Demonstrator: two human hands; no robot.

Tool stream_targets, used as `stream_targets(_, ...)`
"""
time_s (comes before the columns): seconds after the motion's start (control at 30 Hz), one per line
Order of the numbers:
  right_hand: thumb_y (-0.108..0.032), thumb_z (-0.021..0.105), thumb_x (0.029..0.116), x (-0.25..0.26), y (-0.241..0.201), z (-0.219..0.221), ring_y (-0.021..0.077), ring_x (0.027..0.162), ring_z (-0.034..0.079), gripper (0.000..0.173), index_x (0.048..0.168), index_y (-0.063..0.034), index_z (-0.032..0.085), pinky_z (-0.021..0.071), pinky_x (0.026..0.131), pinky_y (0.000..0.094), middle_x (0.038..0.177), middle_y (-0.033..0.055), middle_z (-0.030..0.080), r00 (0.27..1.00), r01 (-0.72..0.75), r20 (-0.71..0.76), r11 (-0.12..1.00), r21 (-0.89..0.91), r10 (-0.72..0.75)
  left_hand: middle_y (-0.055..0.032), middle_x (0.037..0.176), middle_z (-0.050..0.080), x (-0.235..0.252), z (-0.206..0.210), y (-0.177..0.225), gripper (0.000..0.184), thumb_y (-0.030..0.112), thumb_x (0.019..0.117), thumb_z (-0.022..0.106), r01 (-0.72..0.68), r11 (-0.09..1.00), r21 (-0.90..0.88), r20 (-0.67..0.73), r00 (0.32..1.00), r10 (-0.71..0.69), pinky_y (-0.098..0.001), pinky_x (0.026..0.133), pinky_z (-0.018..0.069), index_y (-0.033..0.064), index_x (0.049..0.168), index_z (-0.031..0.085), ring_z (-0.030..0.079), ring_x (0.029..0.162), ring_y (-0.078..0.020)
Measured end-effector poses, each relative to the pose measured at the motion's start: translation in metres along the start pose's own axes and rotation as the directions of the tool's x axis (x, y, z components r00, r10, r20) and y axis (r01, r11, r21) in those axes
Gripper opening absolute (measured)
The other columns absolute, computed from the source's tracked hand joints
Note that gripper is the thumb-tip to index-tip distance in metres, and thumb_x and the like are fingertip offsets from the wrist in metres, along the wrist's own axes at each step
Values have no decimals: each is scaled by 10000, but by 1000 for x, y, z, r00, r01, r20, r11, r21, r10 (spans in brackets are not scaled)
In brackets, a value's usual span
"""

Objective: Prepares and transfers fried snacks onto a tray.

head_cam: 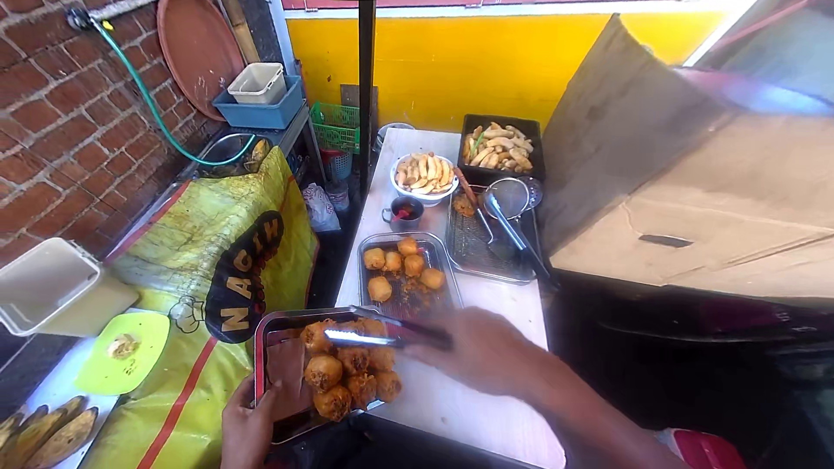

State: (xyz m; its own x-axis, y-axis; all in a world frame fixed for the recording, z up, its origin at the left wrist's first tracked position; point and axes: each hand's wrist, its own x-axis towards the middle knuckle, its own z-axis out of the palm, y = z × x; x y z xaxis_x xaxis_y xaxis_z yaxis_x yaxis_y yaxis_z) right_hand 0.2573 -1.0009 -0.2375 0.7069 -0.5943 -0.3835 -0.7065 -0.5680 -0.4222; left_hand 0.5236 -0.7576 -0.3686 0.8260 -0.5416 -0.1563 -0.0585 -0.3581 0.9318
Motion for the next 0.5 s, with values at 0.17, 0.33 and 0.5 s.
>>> stream_targets(0.17, -643, 429, 1028, 13, -60, 21, 340, 875, 696, 617, 1193, -79, 618, 550, 741, 548, 892, 122, 679, 992, 109, 90, 952, -287, -87, -50, 940, 745, 0, 4, 8, 233, 134, 866, 719, -16, 1000, 14, 9, 1000, 16, -319, 785, 609, 45, 1081, 702, 720, 877, -134)
stream_targets(0.33, -549, 417, 1069, 25, -64, 24, 336, 870, 693, 531, 1143, -57, 604, 534, 792, 526, 858, 124, 671, 980, 199, 106, 902, -384, -171, -57, 938, 745, 1, 3, 6, 223, 116, 870, 712, -27, 1000, -2, 7, 1000, 27, -315, 788, 611, 35, 1078, 702, 721, 879, -137)
stream_targets(0.5, -717, 429, 989, 55, -4, 54, 185, 706, 669, 592, 1014, -185, 689, 551, 652, 447, 710, -6, 638, 936, 293, -131, 927, -233, -328, -64, 957, 744, 1, -5, -1, 244, 124, 872, 720, -1, 999, -35, -8, 1000, 1, -327, 811, 609, 32, 1097, 703, 719, 900, -149)
